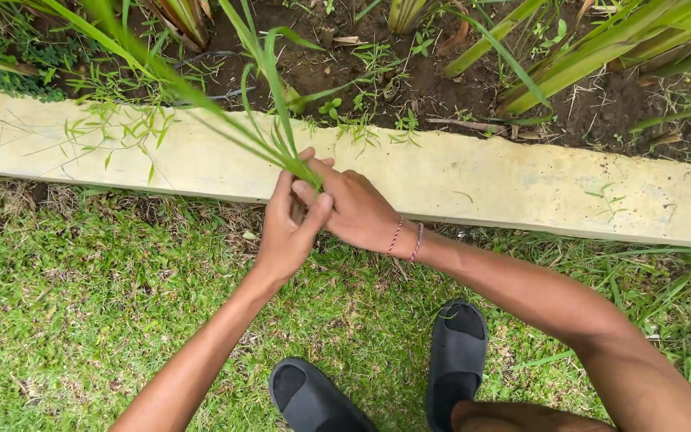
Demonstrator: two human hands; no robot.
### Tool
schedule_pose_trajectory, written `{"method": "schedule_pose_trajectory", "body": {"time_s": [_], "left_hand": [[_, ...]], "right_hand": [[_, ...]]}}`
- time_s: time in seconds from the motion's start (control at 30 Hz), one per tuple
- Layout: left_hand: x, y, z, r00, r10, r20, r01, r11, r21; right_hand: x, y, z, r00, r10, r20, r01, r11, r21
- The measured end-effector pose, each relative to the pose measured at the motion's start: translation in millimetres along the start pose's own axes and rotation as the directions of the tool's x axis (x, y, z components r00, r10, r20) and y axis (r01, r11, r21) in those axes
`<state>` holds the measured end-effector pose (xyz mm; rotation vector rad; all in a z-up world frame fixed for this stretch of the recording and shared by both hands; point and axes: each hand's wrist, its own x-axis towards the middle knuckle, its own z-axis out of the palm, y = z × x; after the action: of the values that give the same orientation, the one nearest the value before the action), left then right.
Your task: Weeding a garden bed by hand, pulling out grass and small weeds
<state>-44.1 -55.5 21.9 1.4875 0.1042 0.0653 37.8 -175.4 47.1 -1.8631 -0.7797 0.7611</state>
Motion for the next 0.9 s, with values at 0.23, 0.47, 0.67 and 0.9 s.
{"method": "schedule_pose_trajectory", "body": {"time_s": [0.23, 0.47, 0.67, 0.9], "left_hand": [[24.5, -41.9, -13.5, 0.988, -0.091, -0.121, 0.064, 0.975, -0.214], [49.7, -64.3, -24.8, 0.975, -0.108, -0.195, 0.044, 0.952, -0.304], [62.3, -75.5, -15.0, 0.988, -0.011, -0.155, -0.046, 0.932, -0.36], [53.2, -72.8, -17.3, 0.993, -0.035, -0.116, 0.001, 0.961, -0.277]], "right_hand": [[1.6, -18.0, -23.1, 0.973, 0.149, 0.175, -0.087, 0.945, -0.316], [14.3, 54.2, -76.0, 0.957, -0.138, -0.256, -0.129, 0.587, -0.799], [42.3, 84.6, -66.9, 0.965, -0.008, -0.262, -0.243, 0.352, -0.904], [60.5, 96.6, -60.7, 0.972, -0.078, -0.222, -0.146, 0.539, -0.83]]}}
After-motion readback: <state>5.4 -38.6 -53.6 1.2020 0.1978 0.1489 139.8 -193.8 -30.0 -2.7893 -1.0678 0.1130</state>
